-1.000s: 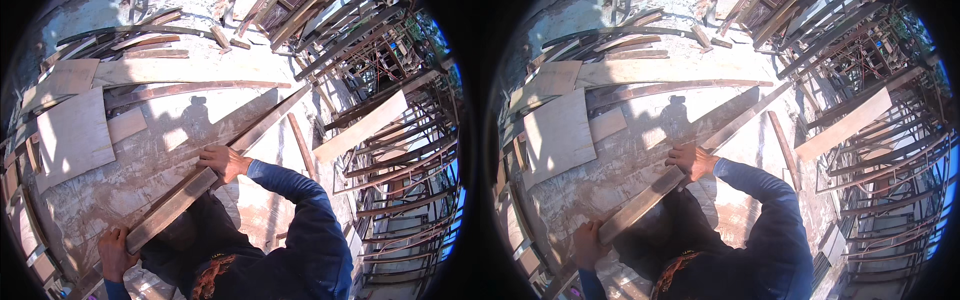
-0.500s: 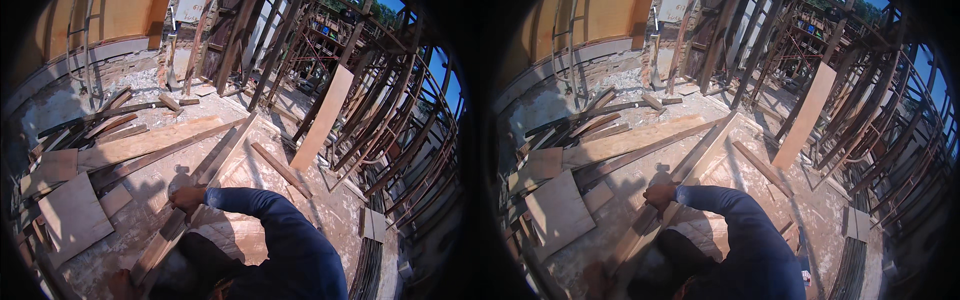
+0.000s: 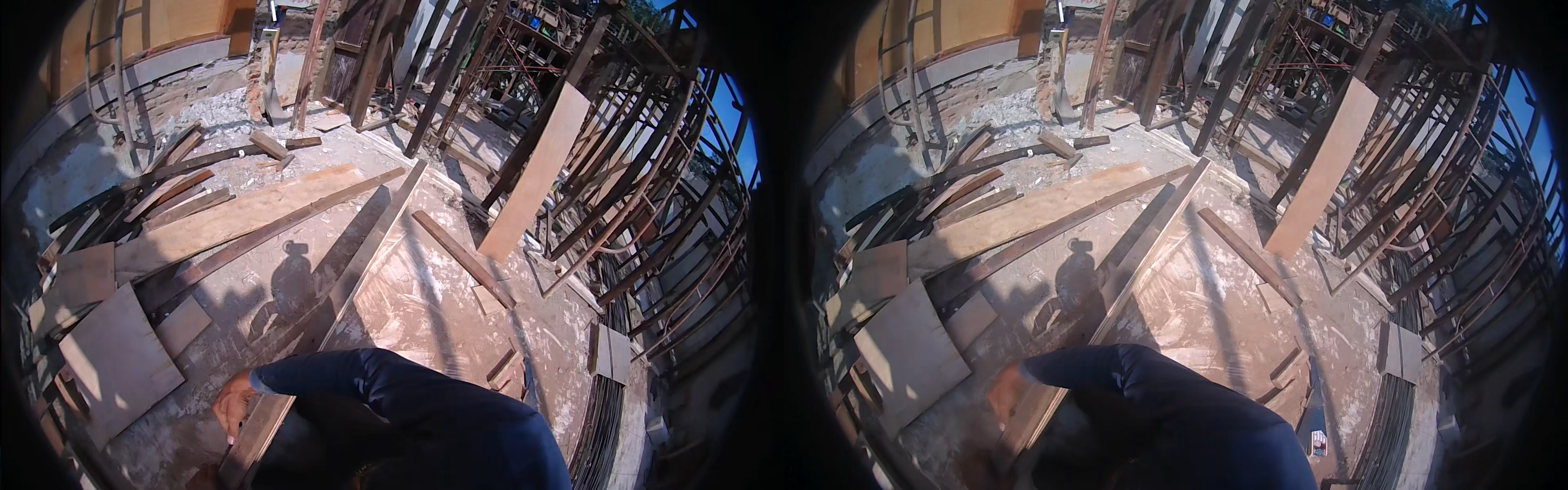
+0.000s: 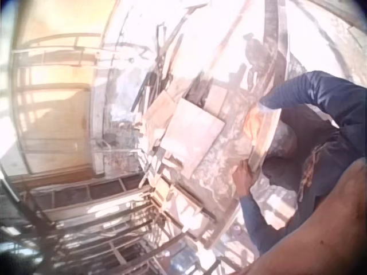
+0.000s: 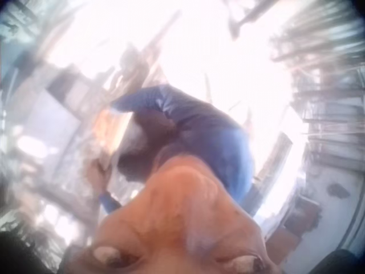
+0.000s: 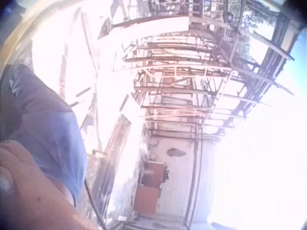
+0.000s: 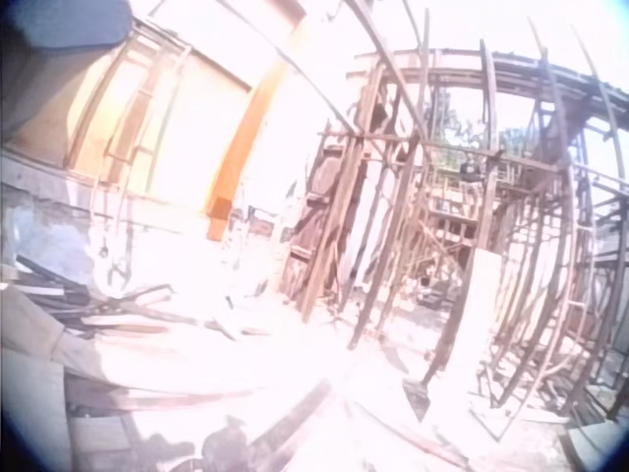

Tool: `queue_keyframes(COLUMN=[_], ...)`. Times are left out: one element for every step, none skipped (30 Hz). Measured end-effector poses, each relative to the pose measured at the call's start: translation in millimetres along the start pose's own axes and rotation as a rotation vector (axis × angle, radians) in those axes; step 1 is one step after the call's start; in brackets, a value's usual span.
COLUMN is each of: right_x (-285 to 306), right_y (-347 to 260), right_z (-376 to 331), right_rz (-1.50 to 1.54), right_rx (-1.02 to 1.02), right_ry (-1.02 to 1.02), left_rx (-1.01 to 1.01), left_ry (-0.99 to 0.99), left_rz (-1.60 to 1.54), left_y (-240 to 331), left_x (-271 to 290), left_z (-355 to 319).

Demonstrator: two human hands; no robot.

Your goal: The person aligns wooden slats on a concrete floor to form a frame and hammers nails into the wood to join the pieces together.

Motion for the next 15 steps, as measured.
queue_keyframes(right_x=[0, 1, -1, -2, -3, -1, 3, 5, 5, 0, -5, -6, -9, -11, -11], right_y=[4, 6, 9, 12, 17, 6, -4, -10, -8, -9, -10, -4, 5, 14, 15], right_z=[1, 2, 6, 11, 14, 13, 2, -2, -3, -2, -2, -2, -1, -1, -2], right_rz=[0.098, 0.196, 0.2, 0.207, 0.215, 0.208, 0.138, 0.069, 0.075, 0.142, 0.212, 0.212, 0.19, 0.169, 0.173], right_rx=[0.098, 0.197, 0.19, 0.183, 0.177, 0.184, 0.14, 0.097, 0.094, 0.154, 0.214, 0.214, 0.178, 0.142, 0.143], right_ry=[0.005, 0.01, 0.012, 0.023, 0.034, 0.023, 0.052, 0.08, 0.084, 0.015, -0.053, -0.049, -0.013, 0.023, 0.026], left_rx=[-0.009, 0.008, 0.028, 0.023, 0.001, -0.004, 0.001, -0.006, -0.023, -0.029, -0.01, 0.011, 0.008, 0.006, 0.006], left_ry=[-0.001, -0.009, -0.02, -0.023, -0.011, 0.009, 0.011, 0.01, 0.004, -0.003, -0.031, -0.052, -0.055, -0.056, -0.057], left_rz=[-0.003, 0.005, 0.012, 0.006, 0.003, 0.007, 0.005, -0.007, -0.017, -0.018, -0.022, -0.023, -0.023, -0.03, -0.034], left_y=[-2, -6, -5, -4, 0, 0, -1, -2, -1, 1, 3, 5, 6, 9, 10], left_x=[-2, -4, -2, 0, 4, 10, 9, 8, 8, 8, 7, 6, 5, 2, 1], left_z=[1, 1, 1, 2, 4, 0, 0, -1, 0, 1, 1, 2, 2, 2, 3])
Point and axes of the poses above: each hand's wrist, its own z-axis towards the middle knuckle, its own x-axis out of the back of the hand, y = z × x, the point moved 5 cm from there along z, towards the middle knuckle, and after that the axes turned 5 degrees about x, right-handed, at the moved point
